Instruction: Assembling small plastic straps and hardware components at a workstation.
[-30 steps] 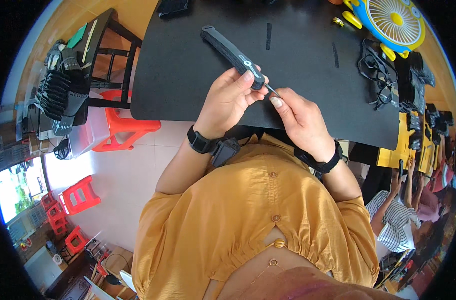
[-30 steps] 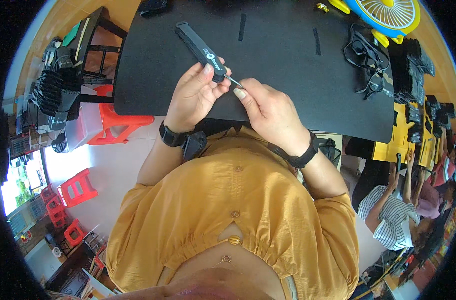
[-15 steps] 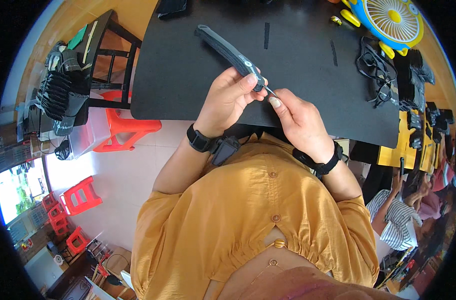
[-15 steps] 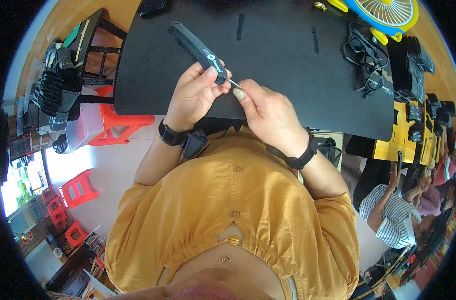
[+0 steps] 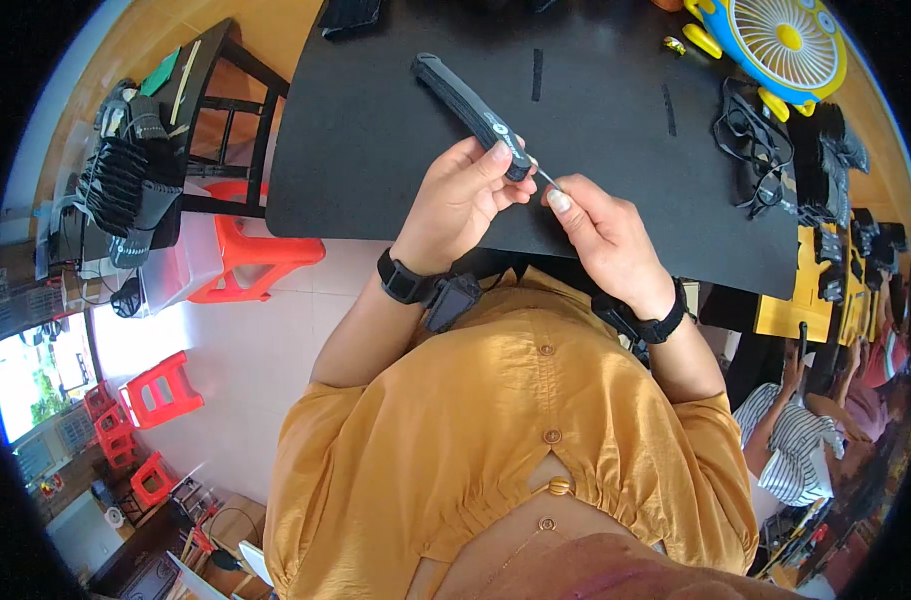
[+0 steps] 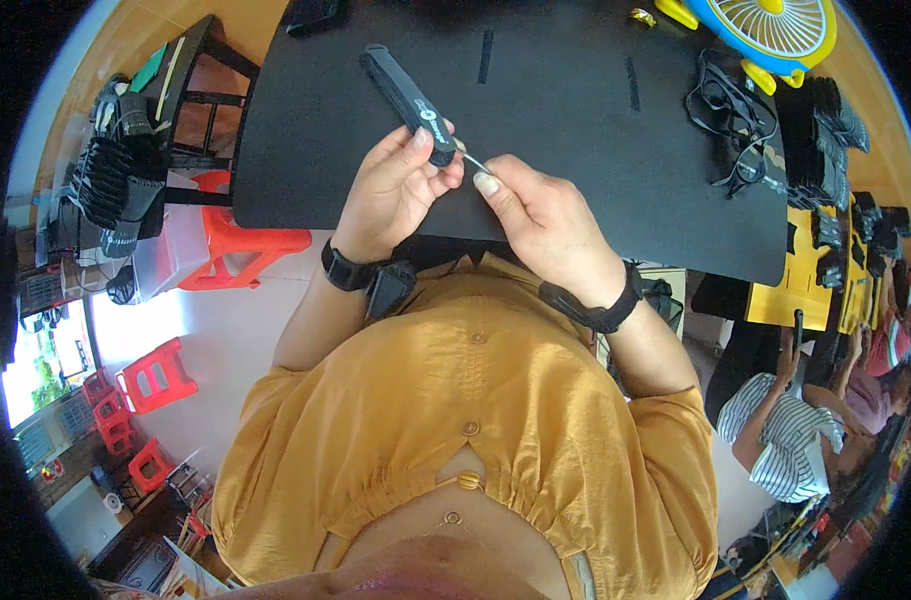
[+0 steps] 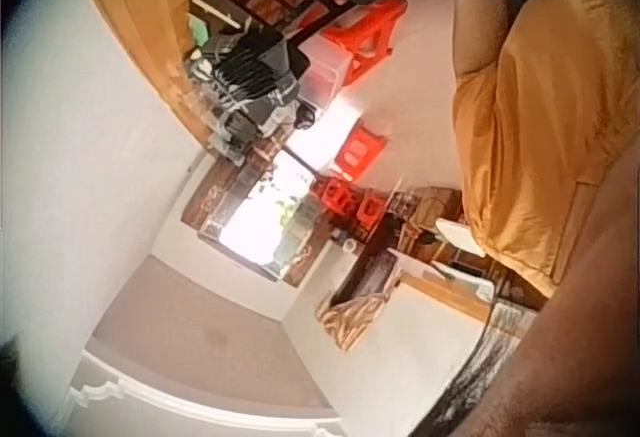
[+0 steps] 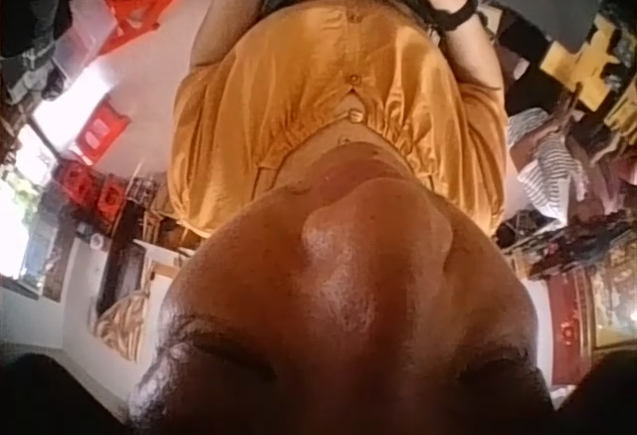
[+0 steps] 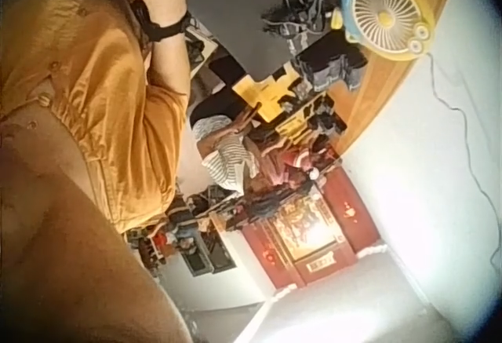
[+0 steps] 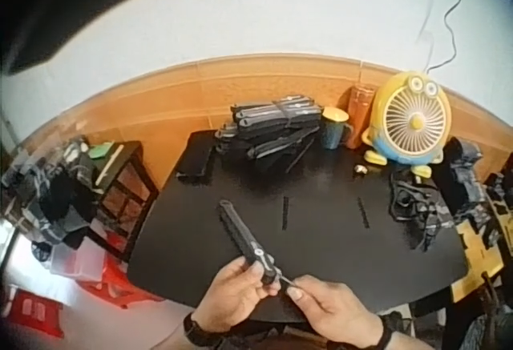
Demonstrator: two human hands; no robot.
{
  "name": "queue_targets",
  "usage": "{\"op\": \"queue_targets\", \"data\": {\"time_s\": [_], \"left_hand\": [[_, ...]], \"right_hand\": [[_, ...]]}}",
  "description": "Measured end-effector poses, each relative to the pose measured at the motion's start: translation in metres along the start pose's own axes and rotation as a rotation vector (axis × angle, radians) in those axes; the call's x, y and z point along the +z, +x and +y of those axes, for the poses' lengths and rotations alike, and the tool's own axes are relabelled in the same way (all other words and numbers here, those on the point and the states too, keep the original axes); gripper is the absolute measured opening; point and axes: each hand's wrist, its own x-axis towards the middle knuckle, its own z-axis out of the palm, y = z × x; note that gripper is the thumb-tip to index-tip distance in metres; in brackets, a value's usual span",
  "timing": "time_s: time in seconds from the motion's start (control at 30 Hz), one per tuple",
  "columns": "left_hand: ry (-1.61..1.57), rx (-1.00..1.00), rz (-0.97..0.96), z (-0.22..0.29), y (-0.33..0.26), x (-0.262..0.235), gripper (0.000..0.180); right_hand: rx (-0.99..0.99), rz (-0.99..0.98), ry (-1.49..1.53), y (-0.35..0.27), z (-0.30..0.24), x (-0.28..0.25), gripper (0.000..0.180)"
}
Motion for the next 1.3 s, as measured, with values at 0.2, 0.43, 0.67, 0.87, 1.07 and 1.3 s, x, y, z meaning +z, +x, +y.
{"op": "queue_targets", "data": {"time_s": [0.2,0.43,0.67,0.87,1.07,1.3], "left_hand": [[-0.026,0.001,-0.002,0.0007,0.0009,-0.0007,0.027],[-0.015,0.008,-0.004,0.0011,0.0,0.0009,0.027],[-0.012,-0.003,-0.001,-0.0009,0.0008,-0.0017,0.026],[-0.003,-0.003,-0.004,0.0009,-0.0002,0.0006,0.026],[-0.01,0.0,-0.01,0.0002,0.0004,0.0008,0.027],[-0.033,-0.004,-0.005,-0.0004,0.0,-0.0008,0.028]], "right_hand": [[-0.085,0.019,-0.047,0.0015,0.0025,0.0046,0.014],[-0.116,0.023,-0.054,0.0,0.0032,0.0031,0.014],[-0.132,0.032,-0.053,-0.0005,0.0067,0.0041,0.015],[-0.13,0.028,-0.079,-0.0007,0.0043,0.0032,0.014],[-0.131,0.034,-0.097,-0.0009,0.0045,0.003,0.013],[-0.132,0.028,-0.074,-0.0009,0.0056,0.003,0.015]]}}
